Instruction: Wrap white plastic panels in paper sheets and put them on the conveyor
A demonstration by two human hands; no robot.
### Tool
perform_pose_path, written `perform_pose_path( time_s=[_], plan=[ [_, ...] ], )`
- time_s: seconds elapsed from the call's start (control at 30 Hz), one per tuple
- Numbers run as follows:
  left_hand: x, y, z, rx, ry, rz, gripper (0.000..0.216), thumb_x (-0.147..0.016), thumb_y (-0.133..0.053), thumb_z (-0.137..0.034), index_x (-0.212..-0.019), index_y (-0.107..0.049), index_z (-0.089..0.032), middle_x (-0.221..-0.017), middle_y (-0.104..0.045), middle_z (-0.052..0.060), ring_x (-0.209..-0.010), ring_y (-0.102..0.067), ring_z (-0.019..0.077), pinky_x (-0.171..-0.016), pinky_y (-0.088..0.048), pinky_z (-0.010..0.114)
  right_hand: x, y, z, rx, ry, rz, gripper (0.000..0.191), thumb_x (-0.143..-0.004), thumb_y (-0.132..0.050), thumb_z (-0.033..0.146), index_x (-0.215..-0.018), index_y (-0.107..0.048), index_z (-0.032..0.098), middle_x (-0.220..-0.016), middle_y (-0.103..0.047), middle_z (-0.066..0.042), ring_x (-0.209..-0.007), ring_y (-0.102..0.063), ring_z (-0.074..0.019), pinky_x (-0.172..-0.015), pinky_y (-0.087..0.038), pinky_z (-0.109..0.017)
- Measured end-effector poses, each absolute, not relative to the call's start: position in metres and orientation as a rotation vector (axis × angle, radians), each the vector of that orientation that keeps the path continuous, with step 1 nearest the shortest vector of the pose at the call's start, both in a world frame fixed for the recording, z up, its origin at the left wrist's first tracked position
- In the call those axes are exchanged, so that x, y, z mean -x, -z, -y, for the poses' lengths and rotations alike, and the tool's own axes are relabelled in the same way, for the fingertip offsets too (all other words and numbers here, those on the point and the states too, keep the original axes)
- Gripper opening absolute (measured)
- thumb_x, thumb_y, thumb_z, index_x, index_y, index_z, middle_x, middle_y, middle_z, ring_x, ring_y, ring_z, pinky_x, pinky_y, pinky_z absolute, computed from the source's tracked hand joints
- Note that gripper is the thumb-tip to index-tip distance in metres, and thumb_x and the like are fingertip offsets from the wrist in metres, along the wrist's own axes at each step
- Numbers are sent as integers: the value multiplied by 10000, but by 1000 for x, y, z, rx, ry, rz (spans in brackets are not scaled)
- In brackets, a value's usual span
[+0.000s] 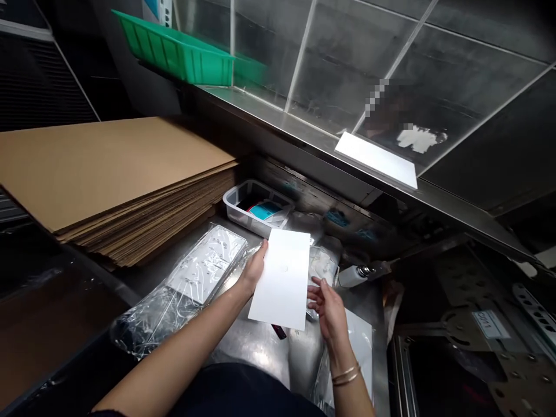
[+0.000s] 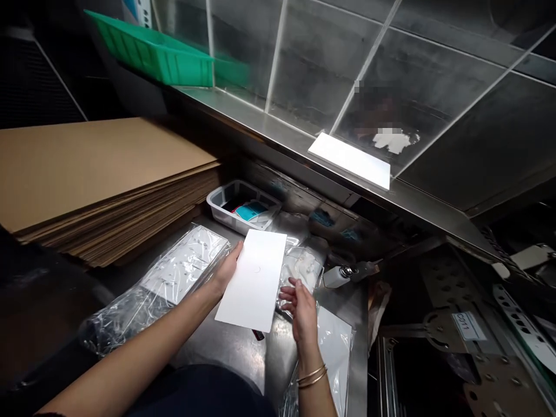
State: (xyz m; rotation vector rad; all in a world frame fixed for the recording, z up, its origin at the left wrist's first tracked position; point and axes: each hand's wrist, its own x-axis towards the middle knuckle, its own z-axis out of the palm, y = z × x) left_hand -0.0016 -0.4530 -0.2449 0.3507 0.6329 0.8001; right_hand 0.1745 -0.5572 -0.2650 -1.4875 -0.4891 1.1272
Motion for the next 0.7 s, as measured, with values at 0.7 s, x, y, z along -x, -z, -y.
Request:
perform_pose_path(
  time_s=[0.7],
  plan=[
    [-15, 236, 465, -634, -932, -816, 517, -824, -493, -522, -1130, -574, -113, -955, -683, 108, -912, -629, 267, -762, -506, 321, -135, 253, 589, 1406, -1261, 177, 446, -748, -570, 562, -1003, -599, 197, -784, -669, -31, -585, -599, -145, -419, -435, -224]
  ],
)
